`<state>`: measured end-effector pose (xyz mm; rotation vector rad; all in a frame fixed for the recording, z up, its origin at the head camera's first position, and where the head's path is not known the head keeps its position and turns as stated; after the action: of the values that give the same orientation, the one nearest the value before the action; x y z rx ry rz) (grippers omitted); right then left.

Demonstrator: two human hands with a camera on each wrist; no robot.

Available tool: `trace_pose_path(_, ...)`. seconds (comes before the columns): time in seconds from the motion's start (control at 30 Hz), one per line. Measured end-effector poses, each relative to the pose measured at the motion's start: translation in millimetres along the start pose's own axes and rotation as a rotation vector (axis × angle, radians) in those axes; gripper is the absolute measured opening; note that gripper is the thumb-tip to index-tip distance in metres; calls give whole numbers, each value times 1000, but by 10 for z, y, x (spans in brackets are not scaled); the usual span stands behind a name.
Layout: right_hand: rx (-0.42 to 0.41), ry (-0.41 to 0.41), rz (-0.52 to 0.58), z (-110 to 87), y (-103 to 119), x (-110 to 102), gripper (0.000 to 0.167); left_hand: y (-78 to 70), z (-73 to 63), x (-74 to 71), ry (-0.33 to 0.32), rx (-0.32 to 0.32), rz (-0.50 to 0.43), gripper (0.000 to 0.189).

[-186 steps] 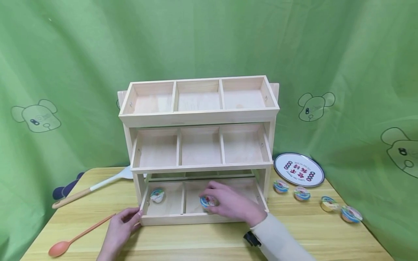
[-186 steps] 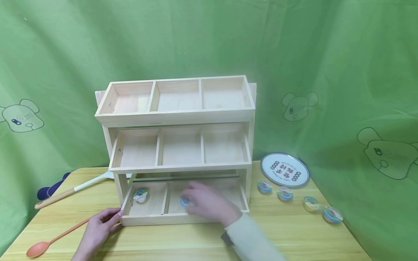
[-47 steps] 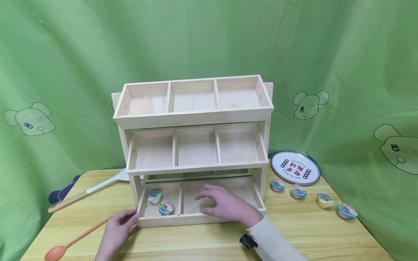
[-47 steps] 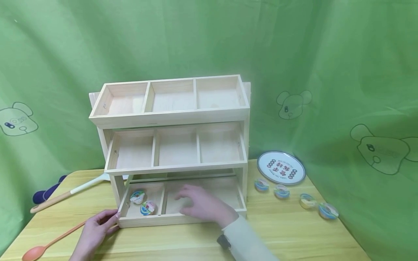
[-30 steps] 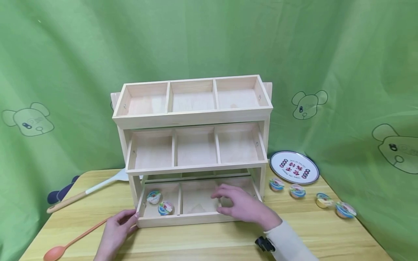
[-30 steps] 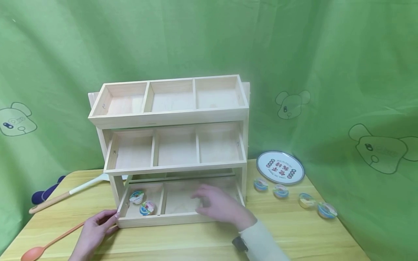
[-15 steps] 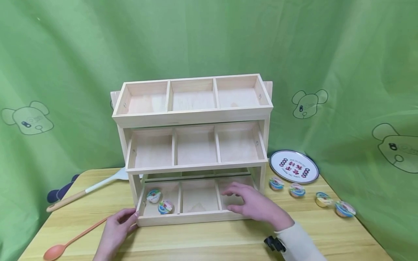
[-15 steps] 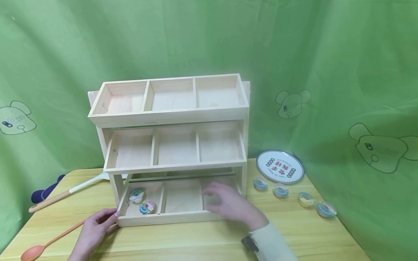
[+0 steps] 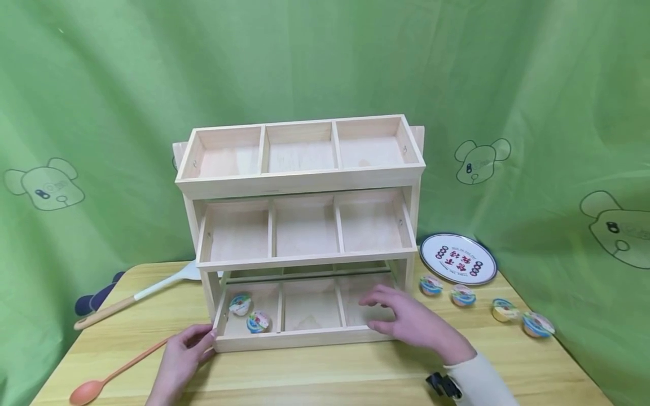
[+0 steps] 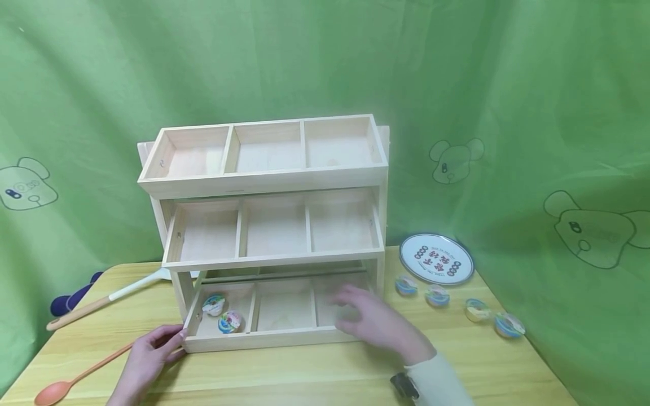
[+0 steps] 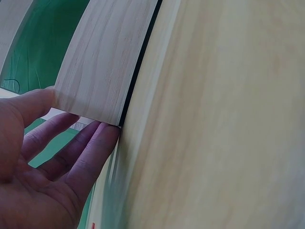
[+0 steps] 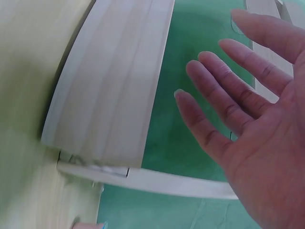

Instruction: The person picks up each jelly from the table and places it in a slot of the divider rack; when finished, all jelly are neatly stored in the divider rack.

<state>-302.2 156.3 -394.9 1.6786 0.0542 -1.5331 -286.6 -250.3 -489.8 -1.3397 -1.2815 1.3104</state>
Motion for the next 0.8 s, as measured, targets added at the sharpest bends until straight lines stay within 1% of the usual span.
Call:
trace_pose_path(0.2, 17, -14, 6, -87, -96, -42, 38, 2, 1, 1, -3, 1, 6, 31)
trace_pose_path(0.4, 21, -29, 4, -147, -147, -68, 39, 2, -1, -2, -2, 6, 6, 30)
trace_pose_path(0.6, 61, -46, 3, -228, -188, -106, 39, 9, -5, -1, -1, -1, 5, 30)
trace_pose_path(0.8, 43, -67, -18, -310, -193, -168, 39, -6, -1, 2, -5, -6, 14, 31)
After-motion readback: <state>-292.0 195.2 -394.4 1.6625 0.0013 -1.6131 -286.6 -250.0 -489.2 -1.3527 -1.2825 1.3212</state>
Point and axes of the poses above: each hand's wrist, its own z-axis towards the middle knuckle, its own x-axis out of the palm, y = z × x, the point moved 9 cm from there along z, towards the middle knuckle, and after that the axes turned 6 degrees about y, right-handed, at the moved point
